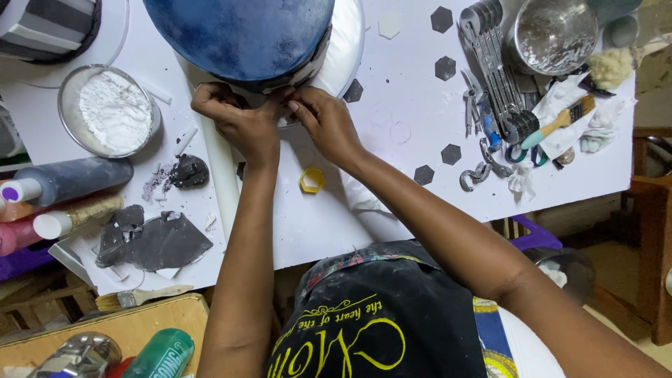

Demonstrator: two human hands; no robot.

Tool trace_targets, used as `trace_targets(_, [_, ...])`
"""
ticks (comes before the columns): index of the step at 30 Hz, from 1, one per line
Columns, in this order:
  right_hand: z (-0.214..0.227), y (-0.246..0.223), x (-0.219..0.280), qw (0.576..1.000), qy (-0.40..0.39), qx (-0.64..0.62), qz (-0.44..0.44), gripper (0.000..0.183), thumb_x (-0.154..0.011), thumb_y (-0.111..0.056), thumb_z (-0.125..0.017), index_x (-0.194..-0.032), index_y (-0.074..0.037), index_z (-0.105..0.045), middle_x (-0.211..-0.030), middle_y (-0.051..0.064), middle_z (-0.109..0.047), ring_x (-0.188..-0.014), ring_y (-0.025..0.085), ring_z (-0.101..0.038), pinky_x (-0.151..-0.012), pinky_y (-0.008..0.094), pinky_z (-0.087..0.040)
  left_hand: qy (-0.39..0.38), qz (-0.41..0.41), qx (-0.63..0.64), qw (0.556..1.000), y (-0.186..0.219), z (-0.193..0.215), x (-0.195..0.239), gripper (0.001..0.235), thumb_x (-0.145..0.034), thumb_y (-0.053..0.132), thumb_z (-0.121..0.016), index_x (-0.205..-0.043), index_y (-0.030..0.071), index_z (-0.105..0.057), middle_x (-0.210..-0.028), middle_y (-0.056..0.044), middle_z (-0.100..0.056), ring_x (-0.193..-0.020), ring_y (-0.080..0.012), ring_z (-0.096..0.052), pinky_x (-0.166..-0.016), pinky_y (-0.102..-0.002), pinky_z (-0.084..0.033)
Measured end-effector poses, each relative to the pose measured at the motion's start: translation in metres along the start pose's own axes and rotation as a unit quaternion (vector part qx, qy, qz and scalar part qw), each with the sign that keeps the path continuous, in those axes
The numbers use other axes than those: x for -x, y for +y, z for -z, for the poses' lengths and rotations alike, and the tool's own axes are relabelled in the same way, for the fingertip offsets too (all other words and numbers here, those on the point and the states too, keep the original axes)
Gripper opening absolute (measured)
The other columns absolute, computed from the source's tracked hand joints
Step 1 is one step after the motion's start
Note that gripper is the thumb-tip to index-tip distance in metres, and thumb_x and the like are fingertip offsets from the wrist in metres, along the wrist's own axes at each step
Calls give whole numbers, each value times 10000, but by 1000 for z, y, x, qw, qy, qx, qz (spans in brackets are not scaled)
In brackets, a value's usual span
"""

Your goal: The person applies a white substance to small hexagonal tiles using a brush and then adheres them to the side of a blue cylindrical ceramic object. They repeat this process, picking up tiles, applying the substance, and pressing them onto the cylinder's surface.

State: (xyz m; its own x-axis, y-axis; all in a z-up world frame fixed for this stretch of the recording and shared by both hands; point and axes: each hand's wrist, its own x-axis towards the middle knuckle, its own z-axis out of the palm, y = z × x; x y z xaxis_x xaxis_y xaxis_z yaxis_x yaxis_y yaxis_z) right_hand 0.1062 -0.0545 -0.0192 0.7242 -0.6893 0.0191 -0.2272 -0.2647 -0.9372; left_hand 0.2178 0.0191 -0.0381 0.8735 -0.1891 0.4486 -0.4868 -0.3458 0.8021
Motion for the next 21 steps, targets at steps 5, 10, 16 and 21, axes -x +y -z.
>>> trace_targets(5, [8, -9, 0, 1000, -9, 0, 5, 172, -1026, -209, -637, -1091, -82, -733, -906, 170, -746, -884, 421, -731, -750, 496, -572, -58, -26, 36, 997, -15, 23, 5, 972, -683, 624, -978, -1219, 88, -368, -860, -83, -487, -714, -258, -562, -742, -378, -500])
trace_targets(10, [11, -12, 6, 999, -29, -30, -8, 163, -1026, -196, -626, -1090, -110, -748, -814, 106, -751, -717, 281, -739, -695, 402, -591, -131, -4, 101, 986, -31, 45, 10, 862, -793, 480, -976, -1218, 90, -336, -902, -47, -423, -674, -186, -513, -687, -313, -451])
trace_targets(16, [21, -1, 20, 997, -48, -61, -25, 162, -1019, -159, -632, -1087, -95, -764, -858, 165, -747, -720, 279, -737, -673, 380, -598, -175, 140, 118, 967, -49, 54, 36, 356, -1151, 299, -340, -938, 123, -564, -627, 5, -553, -530, -119, -597, -528, -213, -457])
trace_targets(21, [48, 11, 43, 992, -95, 5, -79, 194, -1040, -194, -624, -1032, -60, -763, -948, 174, -756, -891, 337, -771, -755, 436, -610, -168, 444, 329, 817, -30, 47, 39, 425, -1066, 268, -521, -1358, 3, -363, -954, -71, -567, -831, -249, -722, -795, -395, -670])
